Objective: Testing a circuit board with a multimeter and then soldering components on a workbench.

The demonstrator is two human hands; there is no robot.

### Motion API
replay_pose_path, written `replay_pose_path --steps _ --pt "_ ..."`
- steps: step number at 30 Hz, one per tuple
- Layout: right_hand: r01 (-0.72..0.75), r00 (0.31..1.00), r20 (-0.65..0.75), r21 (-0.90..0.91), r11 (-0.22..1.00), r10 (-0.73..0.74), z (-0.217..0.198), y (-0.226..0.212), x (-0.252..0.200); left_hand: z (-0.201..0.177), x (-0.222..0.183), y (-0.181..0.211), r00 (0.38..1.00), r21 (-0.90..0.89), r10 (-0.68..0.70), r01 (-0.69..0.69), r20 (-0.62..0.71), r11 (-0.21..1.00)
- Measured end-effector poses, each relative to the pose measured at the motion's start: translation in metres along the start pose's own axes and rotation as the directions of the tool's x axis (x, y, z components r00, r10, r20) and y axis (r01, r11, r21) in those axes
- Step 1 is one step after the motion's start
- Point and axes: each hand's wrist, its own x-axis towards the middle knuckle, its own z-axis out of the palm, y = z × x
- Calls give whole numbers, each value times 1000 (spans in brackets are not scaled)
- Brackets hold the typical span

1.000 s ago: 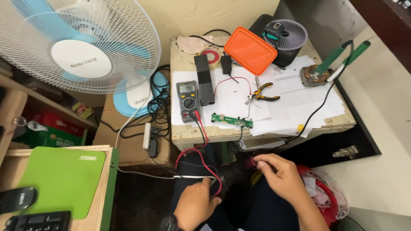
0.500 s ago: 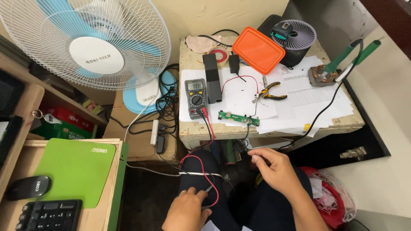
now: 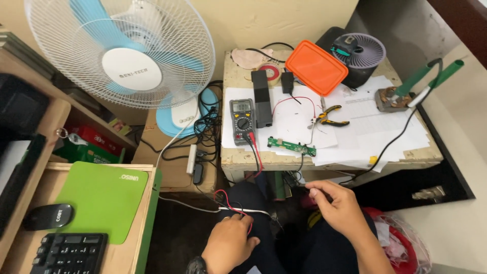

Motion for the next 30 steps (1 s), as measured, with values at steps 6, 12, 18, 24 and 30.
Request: replay_pose_path --steps 6,12,18,24,30 --pt "88 996 23 -5 996 -88 12 -7 6 -5 1 -2 991 -14 30 -32 -129 999" --pt "185 977 107 23 982 -186 49 -16 8 -13 14 -37 920 -291 -33 -90 -391 952" --pt "318 878 336 125 940 -341 164 -55 18 40 128 -196 352 -652 -587 -95 -729 752" --pt "47 858 514 -40 998 -20 318 -47 90 46 193 -255 335 -699 -664 20 -669 715" --pt "-301 833 468 -68 951 296 380 -43 123 24 177 -242 455 -750 -720 154 -524 643"
